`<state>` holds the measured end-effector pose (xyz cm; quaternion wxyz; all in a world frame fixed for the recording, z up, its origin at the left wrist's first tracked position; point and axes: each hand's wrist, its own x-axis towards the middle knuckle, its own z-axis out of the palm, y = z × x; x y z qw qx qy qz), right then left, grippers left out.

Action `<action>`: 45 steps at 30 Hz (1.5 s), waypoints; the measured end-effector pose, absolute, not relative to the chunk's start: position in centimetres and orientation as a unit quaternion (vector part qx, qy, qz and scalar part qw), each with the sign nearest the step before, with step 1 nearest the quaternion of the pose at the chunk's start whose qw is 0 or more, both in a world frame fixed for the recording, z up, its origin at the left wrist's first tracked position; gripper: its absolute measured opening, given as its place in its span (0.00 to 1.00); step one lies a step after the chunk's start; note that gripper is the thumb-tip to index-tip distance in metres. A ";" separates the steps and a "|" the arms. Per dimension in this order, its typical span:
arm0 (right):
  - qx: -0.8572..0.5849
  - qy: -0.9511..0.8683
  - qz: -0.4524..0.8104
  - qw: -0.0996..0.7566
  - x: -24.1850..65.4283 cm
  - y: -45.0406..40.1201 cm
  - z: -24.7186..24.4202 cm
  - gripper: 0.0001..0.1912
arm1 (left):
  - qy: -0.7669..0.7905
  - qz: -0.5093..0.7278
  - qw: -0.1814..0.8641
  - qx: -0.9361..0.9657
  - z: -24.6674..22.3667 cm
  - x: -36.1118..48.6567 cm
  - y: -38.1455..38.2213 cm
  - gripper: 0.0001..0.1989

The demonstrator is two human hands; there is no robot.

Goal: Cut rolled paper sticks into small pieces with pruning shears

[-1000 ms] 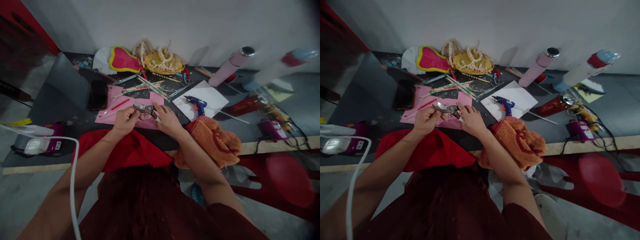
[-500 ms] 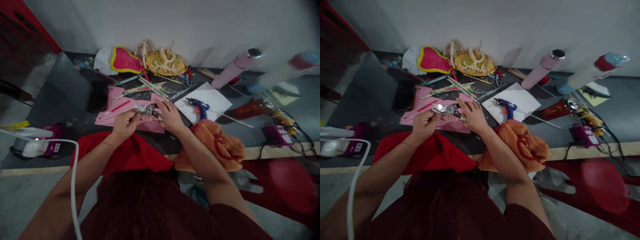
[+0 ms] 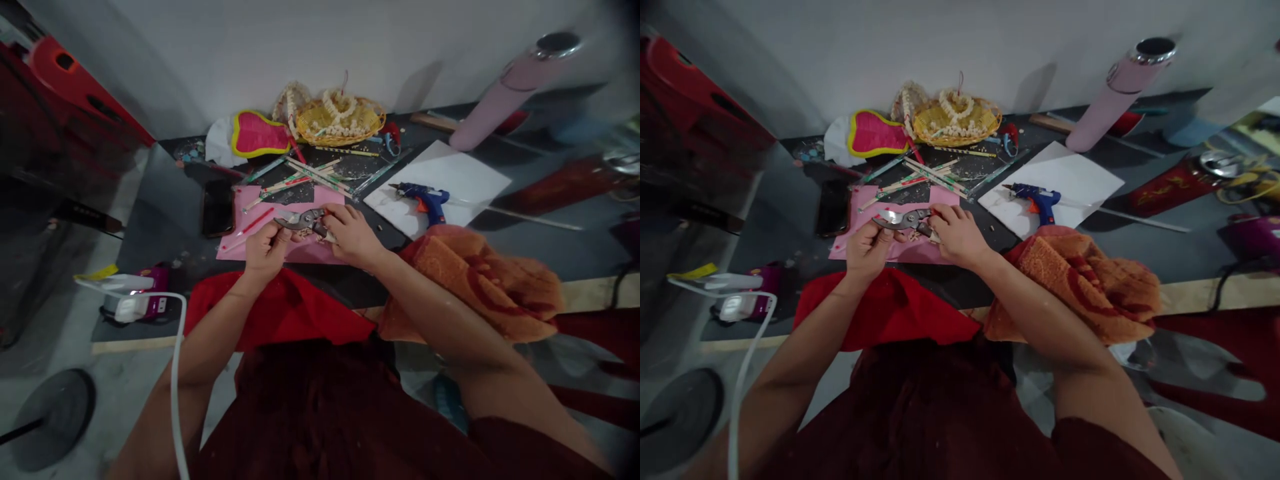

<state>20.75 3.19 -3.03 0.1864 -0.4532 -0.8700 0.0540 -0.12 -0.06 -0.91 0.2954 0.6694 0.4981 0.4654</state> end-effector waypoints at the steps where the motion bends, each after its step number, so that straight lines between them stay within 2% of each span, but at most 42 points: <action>1: -0.461 -0.866 0.052 0.186 20.7 3.0 -3.0 0.17 | 0.504 0.459 0.289 0.673 -0.9 -0.1 0.0 0.14; 9: -0.466 -0.854 0.051 0.225 20.4 2.6 -3.4 0.20 | 0.529 0.439 0.261 0.678 -1.0 0.1 -0.1 0.14; 20: -0.457 -0.855 0.060 0.237 20.3 2.7 -3.5 0.16 | 0.530 0.432 0.219 0.696 -0.9 0.0 -0.4 0.14; 22: -0.457 -0.853 0.070 0.242 20.3 2.7 -3.4 0.18 | 0.532 0.431 0.212 0.697 -0.8 -0.1 -0.4 0.14; 26: -0.468 -0.845 0.077 0.246 20.2 2.5 -3.1 0.33 | 0.533 0.432 0.204 0.699 -0.6 0.0 -0.5 0.15; 28: -0.474 -0.848 0.070 0.227 20.1 2.5 -2.9 0.36 | 0.530 0.431 0.203 0.701 -0.5 0.0 -0.6 0.15; 35: -0.496 -0.849 0.063 0.168 20.1 2.3 -2.3 0.28 | 0.532 0.430 0.206 0.699 -0.6 0.2 -0.6 0.16; 45: -0.492 -0.856 0.063 0.145 20.3 2.4 -2.0 0.28 | 0.528 0.451 0.229 0.683 -0.9 0.4 -0.5 0.15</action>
